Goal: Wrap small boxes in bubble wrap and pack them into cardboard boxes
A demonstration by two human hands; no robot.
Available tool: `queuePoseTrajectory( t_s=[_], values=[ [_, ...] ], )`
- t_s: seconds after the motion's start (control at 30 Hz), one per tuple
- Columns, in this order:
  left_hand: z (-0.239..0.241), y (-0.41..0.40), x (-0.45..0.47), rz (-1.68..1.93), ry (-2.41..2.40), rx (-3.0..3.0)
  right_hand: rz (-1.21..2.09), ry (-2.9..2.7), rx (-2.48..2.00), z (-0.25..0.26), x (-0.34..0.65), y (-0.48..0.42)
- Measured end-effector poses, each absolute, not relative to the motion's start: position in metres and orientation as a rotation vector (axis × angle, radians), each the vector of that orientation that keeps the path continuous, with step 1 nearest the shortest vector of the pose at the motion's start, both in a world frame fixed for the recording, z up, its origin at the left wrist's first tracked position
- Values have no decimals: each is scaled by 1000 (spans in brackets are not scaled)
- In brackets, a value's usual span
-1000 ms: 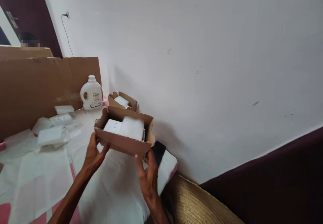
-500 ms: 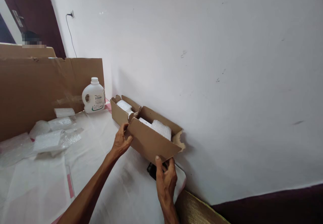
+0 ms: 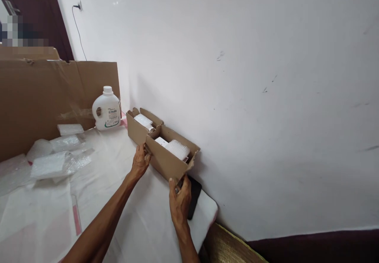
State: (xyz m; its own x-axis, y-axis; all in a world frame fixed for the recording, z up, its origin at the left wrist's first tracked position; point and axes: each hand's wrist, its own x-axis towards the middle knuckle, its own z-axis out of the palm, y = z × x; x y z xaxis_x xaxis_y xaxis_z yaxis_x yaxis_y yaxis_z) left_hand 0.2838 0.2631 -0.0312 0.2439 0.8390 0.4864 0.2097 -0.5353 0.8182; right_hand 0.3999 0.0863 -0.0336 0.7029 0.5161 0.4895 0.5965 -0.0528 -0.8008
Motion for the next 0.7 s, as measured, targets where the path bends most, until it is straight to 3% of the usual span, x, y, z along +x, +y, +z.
queuePoseTrajectory(
  t_s=[0.3,0.53,0.7],
  values=[
    [-40,220,281,1187,889,1867,49,-915,-1694,-30,401,82],
    [-32,85,159,1288,1280,1767,-21,-1110,-1648,-36,349,60],
    [-9,-9,52,1364,1733,1504,529,-1496,-1232,-20,216,61]
  ],
)
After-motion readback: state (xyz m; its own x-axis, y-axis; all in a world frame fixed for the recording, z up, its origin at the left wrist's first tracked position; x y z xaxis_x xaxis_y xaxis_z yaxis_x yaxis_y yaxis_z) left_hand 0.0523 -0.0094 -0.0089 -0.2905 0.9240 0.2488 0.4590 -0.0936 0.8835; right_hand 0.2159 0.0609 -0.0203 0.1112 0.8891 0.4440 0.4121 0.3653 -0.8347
